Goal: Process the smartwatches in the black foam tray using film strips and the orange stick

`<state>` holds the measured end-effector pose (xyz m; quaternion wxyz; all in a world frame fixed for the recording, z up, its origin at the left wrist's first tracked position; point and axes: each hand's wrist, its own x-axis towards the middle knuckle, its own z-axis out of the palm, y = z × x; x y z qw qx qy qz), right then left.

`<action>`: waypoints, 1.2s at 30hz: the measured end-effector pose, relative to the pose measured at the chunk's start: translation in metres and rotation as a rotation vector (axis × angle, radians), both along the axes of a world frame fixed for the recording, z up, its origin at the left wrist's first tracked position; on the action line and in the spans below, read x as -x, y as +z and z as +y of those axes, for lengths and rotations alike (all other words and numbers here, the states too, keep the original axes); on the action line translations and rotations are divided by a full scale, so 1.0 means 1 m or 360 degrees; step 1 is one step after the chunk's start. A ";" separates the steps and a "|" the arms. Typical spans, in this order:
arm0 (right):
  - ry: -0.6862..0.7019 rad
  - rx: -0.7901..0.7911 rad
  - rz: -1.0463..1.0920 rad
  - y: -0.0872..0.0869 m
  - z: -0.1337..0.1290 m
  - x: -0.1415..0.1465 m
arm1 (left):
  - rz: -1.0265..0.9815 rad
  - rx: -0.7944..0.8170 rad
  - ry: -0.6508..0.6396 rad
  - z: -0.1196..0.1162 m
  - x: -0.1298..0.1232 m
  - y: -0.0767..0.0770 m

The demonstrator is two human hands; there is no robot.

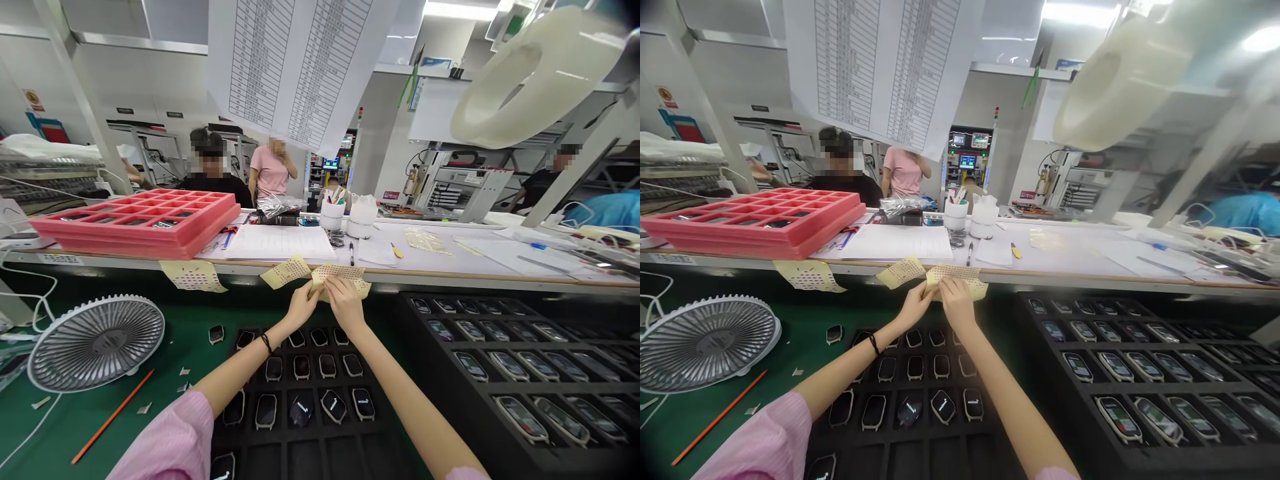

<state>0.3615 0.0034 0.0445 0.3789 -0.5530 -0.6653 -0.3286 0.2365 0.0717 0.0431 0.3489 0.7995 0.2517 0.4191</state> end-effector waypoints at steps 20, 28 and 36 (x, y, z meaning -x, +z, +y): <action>0.0235 0.0020 0.0139 0.007 -0.038 0.051 | 0.0731 -0.0160 0.0192 -0.020 0.160 -0.007; 0.0726 0.0283 -0.0096 -0.016 -0.051 0.132 | 0.1290 0.0152 0.0364 -0.061 0.285 -0.039; 0.0836 0.0215 -0.0067 -0.017 -0.072 0.164 | 0.1392 0.0335 0.0356 -0.055 0.292 -0.063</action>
